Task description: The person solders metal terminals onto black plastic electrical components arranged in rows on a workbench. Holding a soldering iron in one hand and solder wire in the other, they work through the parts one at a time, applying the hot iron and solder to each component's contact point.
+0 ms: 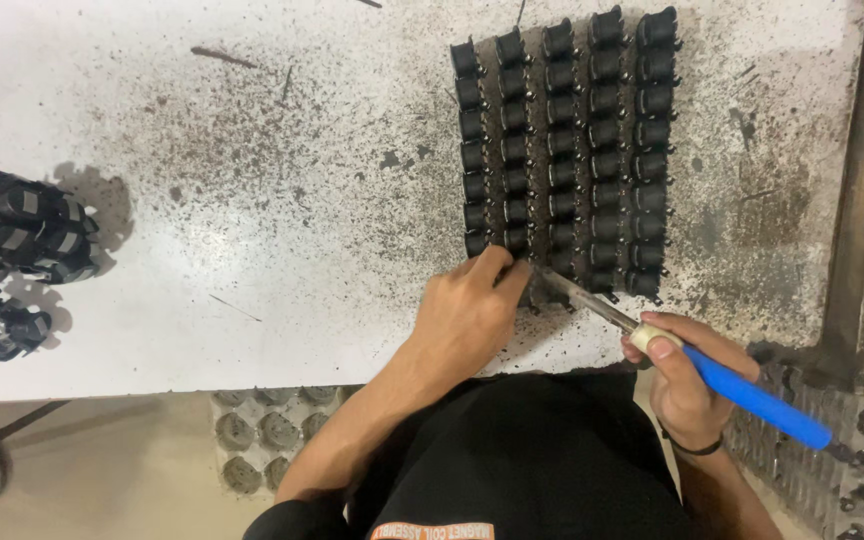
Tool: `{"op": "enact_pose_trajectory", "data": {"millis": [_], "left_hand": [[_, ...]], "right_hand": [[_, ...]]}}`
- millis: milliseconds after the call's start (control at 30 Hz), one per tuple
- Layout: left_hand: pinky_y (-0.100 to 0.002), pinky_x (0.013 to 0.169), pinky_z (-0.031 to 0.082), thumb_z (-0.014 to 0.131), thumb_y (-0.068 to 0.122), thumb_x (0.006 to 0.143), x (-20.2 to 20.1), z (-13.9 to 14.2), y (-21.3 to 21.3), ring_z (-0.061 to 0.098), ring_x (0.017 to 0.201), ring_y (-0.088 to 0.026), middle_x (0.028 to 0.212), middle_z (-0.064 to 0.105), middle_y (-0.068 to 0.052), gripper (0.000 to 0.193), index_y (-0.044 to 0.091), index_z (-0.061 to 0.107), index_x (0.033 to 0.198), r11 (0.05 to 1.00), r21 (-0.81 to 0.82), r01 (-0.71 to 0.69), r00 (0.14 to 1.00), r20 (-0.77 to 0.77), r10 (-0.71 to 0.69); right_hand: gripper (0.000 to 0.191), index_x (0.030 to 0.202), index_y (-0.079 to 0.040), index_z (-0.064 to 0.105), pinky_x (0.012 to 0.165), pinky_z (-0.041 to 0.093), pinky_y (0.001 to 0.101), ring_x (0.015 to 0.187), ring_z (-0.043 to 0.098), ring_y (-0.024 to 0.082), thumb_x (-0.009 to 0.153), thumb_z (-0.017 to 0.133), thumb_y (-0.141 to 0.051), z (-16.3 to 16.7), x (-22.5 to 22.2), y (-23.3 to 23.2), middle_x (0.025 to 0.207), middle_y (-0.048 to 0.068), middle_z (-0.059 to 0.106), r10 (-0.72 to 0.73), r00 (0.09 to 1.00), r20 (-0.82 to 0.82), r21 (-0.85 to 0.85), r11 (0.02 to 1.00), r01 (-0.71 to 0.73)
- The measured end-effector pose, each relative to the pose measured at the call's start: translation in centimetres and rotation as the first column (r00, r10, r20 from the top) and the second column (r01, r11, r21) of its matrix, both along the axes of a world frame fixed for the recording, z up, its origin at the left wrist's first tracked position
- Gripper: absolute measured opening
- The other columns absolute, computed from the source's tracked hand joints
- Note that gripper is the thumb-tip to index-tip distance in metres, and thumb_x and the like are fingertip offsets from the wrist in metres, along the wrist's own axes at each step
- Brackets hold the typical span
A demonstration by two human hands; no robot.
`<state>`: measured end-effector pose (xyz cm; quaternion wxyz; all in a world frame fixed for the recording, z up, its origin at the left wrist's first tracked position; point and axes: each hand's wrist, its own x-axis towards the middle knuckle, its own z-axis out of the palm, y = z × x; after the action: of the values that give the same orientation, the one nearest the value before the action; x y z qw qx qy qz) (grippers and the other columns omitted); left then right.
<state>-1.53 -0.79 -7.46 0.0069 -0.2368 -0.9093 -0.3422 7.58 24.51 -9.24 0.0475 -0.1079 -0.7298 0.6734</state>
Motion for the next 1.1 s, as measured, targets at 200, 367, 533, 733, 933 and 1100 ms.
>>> {"op": "enact_pose_trajectory", "data": {"millis": [200, 367, 533, 733, 933, 1100], "left_hand": [[-0.034, 0.057, 0.057, 0.069, -0.001, 0.079, 0.4, 0.4, 0.1, 0.071, 0.080, -0.025, 0.100, 0.061, -0.012, 0.031, -0.004, 0.072, 0.109, 1.000, 0.005, -0.014, 1.000, -0.001, 0.014], [-0.035, 0.057, 0.057, 0.072, 0.003, 0.083, 0.3, 0.3, -0.1, 0.070, 0.074, -0.023, 0.097, 0.061, -0.009, 0.023, -0.001, 0.073, 0.106, 0.998, 0.061, -0.022, 1.000, 0.013, 0.021], [-0.035, 0.054, 0.057, 0.071, 0.001, 0.084, 0.2, -0.2, -0.5, 0.069, 0.068, -0.023, 0.100, 0.065, -0.008, 0.025, 0.002, 0.074, 0.109, 0.996, 0.078, -0.038, 0.999, 0.012, 0.038], [-0.035, 0.053, 0.056, 0.070, 0.001, 0.079, 0.3, -0.6, -0.4, 0.070, 0.070, -0.023, 0.100, 0.066, -0.009, 0.028, 0.002, 0.074, 0.108, 0.998, 0.054, -0.029, 0.999, -0.022, 0.030], [-0.033, 0.050, 0.054, 0.068, -0.002, 0.080, 0.4, -0.9, -0.3, 0.071, 0.071, -0.021, 0.101, 0.066, -0.008, 0.029, 0.000, 0.074, 0.107, 0.999, 0.033, -0.027, 0.999, -0.046, 0.028], [-0.033, 0.049, 0.054, 0.067, -0.002, 0.081, 0.2, -1.2, 0.1, 0.071, 0.073, -0.022, 0.100, 0.066, -0.008, 0.027, 0.002, 0.072, 0.107, 0.998, 0.038, -0.050, 0.997, -0.059, 0.052]], "right_hand": [[0.029, 0.109, 0.014, 0.068, 0.067, 0.058, 0.0328, 0.068, 0.070, 0.024, 0.096, 0.064, -0.010, -0.4, 0.1, 0.1, 0.082, 0.021, 0.071, -0.050, 0.997, 0.067, -0.082, 0.995, 0.056], [0.029, 0.110, 0.015, 0.068, 0.066, 0.058, 0.0298, 0.070, 0.071, 0.024, 0.098, 0.065, -0.011, -0.2, 0.3, 0.1, 0.084, 0.022, 0.071, -0.039, 0.999, -0.018, -0.098, 0.995, 0.037], [0.028, 0.107, 0.015, 0.068, 0.064, 0.058, 0.0284, 0.071, 0.072, 0.024, 0.098, 0.064, -0.011, 0.0, 0.4, -0.2, 0.086, 0.022, 0.071, -0.063, 0.997, -0.052, -0.023, 0.998, 0.062], [0.028, 0.107, 0.014, 0.068, 0.062, 0.059, 0.0268, 0.070, 0.073, 0.023, 0.098, 0.064, -0.012, 0.0, 0.2, 0.1, 0.085, 0.023, 0.072, -0.032, 0.995, -0.094, -0.014, 0.999, 0.031], [0.033, 0.107, 0.012, 0.070, 0.065, 0.061, 0.0267, 0.072, 0.075, 0.023, 0.099, 0.066, -0.020, 0.2, 0.1, -0.1, 0.085, 0.021, 0.073, -0.033, 0.995, -0.098, 0.059, 0.998, 0.039], [0.033, 0.108, 0.010, 0.070, 0.057, 0.059, 0.0254, 0.065, 0.074, 0.022, 0.094, 0.067, -0.020, 0.6, -0.2, -0.1, 0.085, 0.019, 0.073, 0.130, 0.978, -0.162, 0.233, 0.968, -0.090]]}}
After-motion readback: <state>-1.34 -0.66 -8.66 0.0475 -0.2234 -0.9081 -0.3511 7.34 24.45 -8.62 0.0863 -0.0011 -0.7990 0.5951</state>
